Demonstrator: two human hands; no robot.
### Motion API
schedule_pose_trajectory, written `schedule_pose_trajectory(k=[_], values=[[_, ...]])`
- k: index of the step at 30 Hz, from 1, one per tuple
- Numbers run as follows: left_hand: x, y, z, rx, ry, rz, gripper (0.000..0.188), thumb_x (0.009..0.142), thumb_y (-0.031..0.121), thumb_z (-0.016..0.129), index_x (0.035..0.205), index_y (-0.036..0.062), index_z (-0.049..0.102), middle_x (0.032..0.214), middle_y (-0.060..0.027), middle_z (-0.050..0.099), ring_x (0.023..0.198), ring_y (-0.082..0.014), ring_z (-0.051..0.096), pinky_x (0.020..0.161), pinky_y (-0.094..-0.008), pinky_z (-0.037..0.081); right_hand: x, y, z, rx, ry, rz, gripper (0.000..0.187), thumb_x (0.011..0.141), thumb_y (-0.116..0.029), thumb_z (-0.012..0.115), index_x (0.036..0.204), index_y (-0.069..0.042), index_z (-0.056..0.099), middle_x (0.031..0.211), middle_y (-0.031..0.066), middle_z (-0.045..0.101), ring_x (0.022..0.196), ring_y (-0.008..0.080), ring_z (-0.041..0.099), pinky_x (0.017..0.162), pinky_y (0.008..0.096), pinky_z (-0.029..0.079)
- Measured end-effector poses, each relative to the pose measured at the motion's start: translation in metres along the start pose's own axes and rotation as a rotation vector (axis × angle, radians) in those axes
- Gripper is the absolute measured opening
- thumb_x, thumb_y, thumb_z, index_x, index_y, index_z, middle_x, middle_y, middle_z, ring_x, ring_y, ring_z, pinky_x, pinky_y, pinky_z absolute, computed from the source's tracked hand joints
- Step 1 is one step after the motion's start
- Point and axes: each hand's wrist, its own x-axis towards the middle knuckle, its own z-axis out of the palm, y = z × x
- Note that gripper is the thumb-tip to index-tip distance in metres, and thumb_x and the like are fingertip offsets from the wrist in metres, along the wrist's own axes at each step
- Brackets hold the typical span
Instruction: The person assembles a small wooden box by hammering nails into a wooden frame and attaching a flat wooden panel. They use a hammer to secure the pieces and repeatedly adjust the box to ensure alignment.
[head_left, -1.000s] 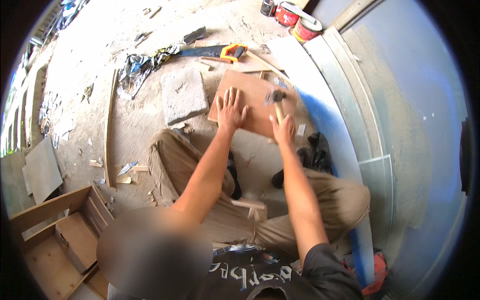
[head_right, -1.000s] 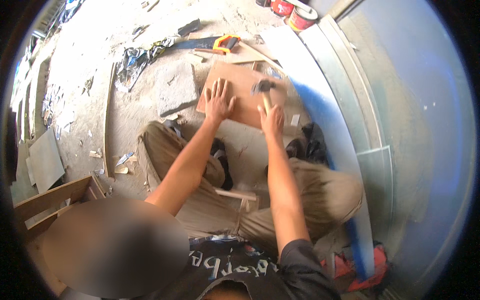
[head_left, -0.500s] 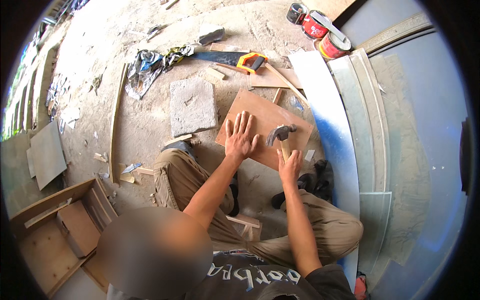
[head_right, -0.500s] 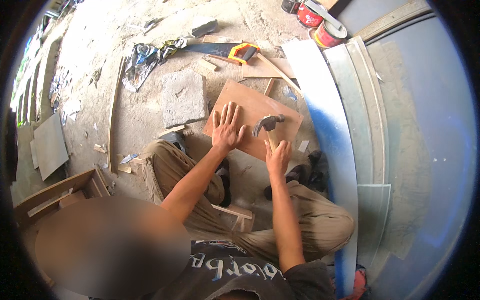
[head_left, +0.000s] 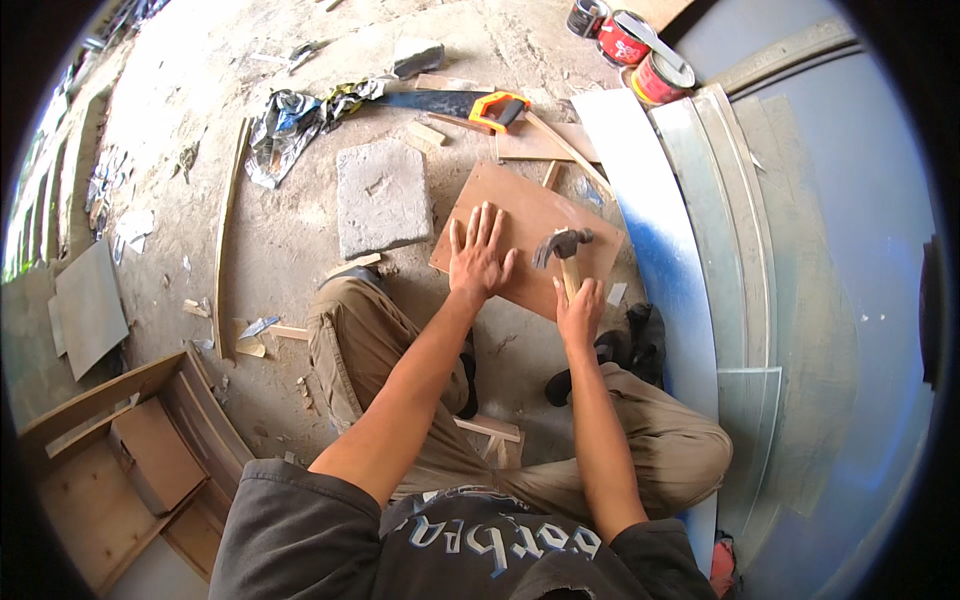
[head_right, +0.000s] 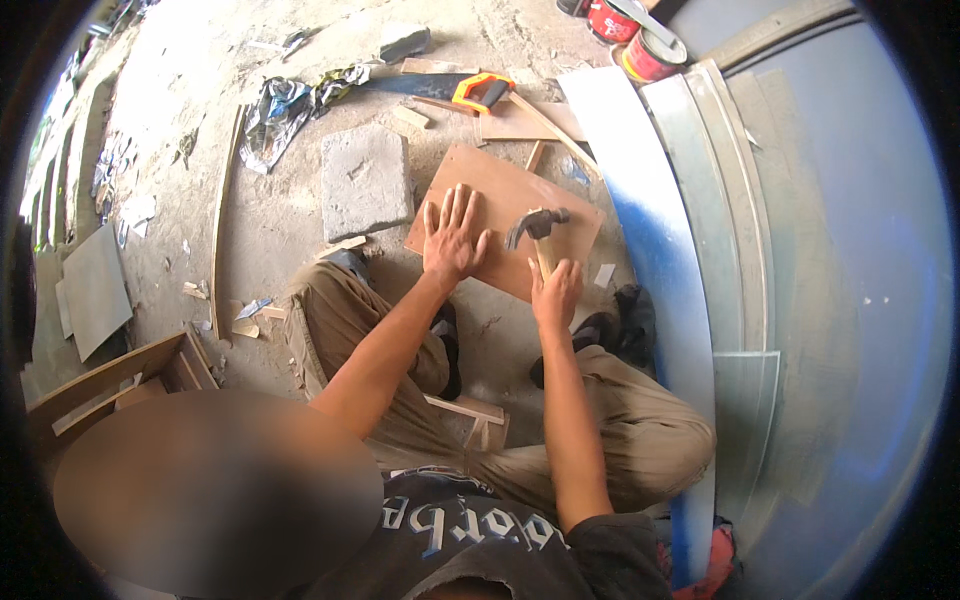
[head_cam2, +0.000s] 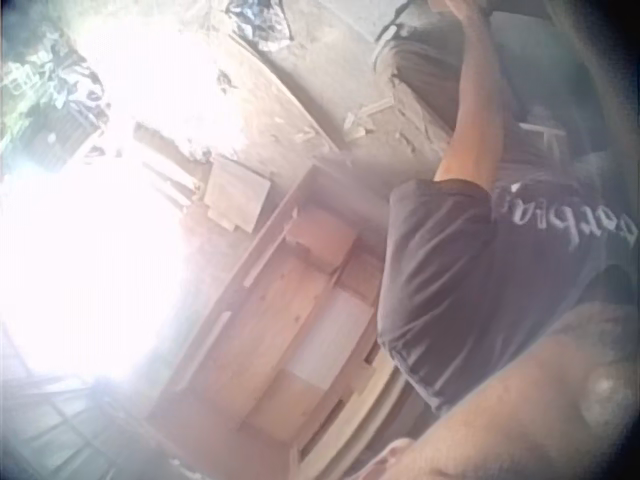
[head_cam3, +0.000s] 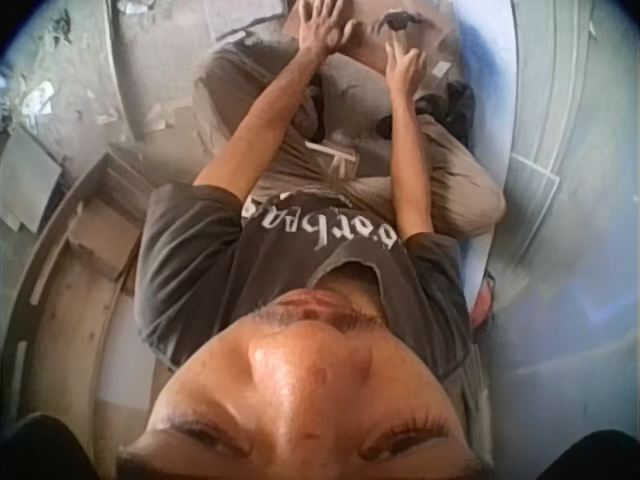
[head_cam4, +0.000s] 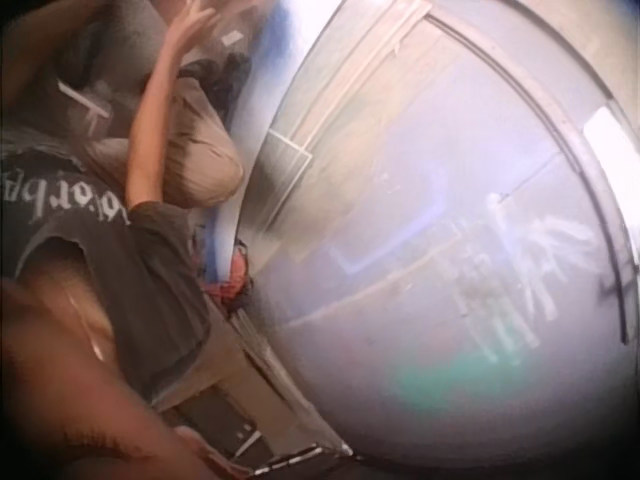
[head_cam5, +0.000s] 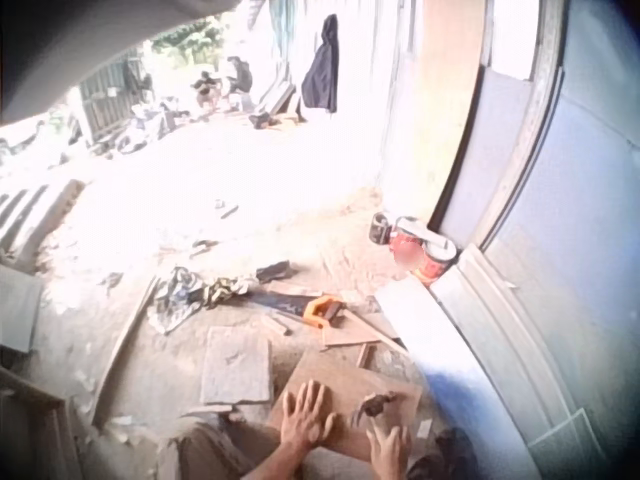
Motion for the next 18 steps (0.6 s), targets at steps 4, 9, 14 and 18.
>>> schedule_pose_trajectory(k=[4, 9, 14, 18], values=[[0.009, 0.002, 0.004, 0.031, 0.031, 0.011, 0.072, 0.097, 0.05, 0.041, 0.156, 0.0132, 0.024, 0.163, -0.0102, 0.02, 0.151, -0.0252, 0.016, 0.121, -0.0537, 0.007, 0.001, 0.01, 0.006, -0.034, 0.073, -0.066, 0.051, 0.09, -0.048, 0.064, 0.091, 0.001, 0.05, 0.093, 0.0212, 0.054, 0.089, 0.0416, 0.057, 0.078, 0.051, 0.046], [0.006, 0.001, 0.01, -0.076, 0.079, 0.001, 0.069, 0.096, 0.045, 0.044, 0.154, 0.0132, 0.028, 0.162, -0.0116, 0.023, 0.151, -0.0256, 0.017, 0.121, -0.0537, 0.006, 0.008, 0.004, 0.0, -0.028, 0.053, -0.024, 0.052, 0.091, -0.049, 0.063, 0.09, 0.002, 0.051, 0.095, 0.023, 0.055, 0.092, 0.0425, 0.057, 0.079, 0.0512, 0.047], [0.015, 0.008, 0.013, -0.12, 0.093, -0.155, 0.065, 0.095, 0.041, 0.047, 0.151, 0.012, 0.032, 0.16, -0.0137, 0.025, 0.15, -0.0275, 0.02, 0.121, -0.0546, 0.007, 0.015, 0.012, -0.002, 0.086, -0.045, -0.016, 0.05, 0.092, -0.045, 0.065, 0.09, 0.003, 0.051, 0.091, 0.0243, 0.056, 0.088, 0.0435, 0.057, 0.077, 0.0519, 0.046], [0.015, 0.012, 0.009, -0.06, 0.069, -0.225, 0.072, 0.095, 0.042, 0.048, 0.153, 0.0051, 0.027, 0.161, -0.0148, 0.024, 0.151, -0.0269, 0.018, 0.121, -0.0539, 0.007, 0.063, 0.002, -0.015, 0.331, -0.164, -0.036, 0.044, 0.092, -0.039, 0.068, 0.091, 0.002, 0.052, 0.084, 0.0239, 0.057, 0.079, 0.043, 0.059, 0.069, 0.0503, 0.046]])
